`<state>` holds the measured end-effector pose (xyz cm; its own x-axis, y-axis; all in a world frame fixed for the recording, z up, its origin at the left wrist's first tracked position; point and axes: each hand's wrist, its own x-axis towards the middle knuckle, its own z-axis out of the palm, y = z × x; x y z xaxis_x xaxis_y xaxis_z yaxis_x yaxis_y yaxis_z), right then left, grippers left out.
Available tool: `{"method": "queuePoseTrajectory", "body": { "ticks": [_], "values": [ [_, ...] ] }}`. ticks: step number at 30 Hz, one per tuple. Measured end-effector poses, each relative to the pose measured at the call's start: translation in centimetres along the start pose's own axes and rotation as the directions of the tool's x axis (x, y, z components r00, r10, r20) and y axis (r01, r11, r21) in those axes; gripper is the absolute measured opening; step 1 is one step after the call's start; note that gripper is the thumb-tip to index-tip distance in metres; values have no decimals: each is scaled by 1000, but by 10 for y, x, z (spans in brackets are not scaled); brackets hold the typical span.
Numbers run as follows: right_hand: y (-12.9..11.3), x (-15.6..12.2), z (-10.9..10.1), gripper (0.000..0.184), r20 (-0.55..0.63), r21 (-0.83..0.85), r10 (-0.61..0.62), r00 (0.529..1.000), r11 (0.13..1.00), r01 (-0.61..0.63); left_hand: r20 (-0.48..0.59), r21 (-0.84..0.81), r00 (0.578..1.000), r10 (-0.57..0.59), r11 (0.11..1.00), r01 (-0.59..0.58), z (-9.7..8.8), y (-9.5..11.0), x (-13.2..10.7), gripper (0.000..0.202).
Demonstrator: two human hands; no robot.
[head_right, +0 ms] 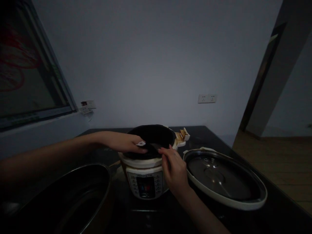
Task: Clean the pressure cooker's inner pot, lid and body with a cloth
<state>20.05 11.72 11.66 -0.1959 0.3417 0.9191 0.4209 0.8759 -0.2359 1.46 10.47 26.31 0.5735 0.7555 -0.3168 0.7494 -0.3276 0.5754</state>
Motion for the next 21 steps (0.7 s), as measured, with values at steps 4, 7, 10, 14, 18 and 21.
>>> {"method": "queuePoseTrajectory", "body": {
  "ticks": [4,7,10,14,18,21],
  "values": [
    [1,6,-4,18,19,-83,11,1000,996,-9,91,-17,993,-73,997,75,4,-9,28,35],
    [0,9,-5,17,30,-147,-4,1000,989,8,140,-188,986,-96,975,121,15,-17,48,36],
    [0,11,-5,20,57,-217,-38,998,975,49,218,-400,970,-108,897,189,27,-26,63,44],
    [-1,9,-5,23,71,-248,-12,997,968,30,285,-487,954,-91,844,226,36,-34,72,51],
    [0,9,-6,25,94,-234,-16,995,971,38,344,-438,932,-112,859,264,31,-39,65,51],
    [0,11,-7,27,103,-214,-24,994,976,45,304,-363,939,-160,892,270,17,-44,54,53]
  ]
}}
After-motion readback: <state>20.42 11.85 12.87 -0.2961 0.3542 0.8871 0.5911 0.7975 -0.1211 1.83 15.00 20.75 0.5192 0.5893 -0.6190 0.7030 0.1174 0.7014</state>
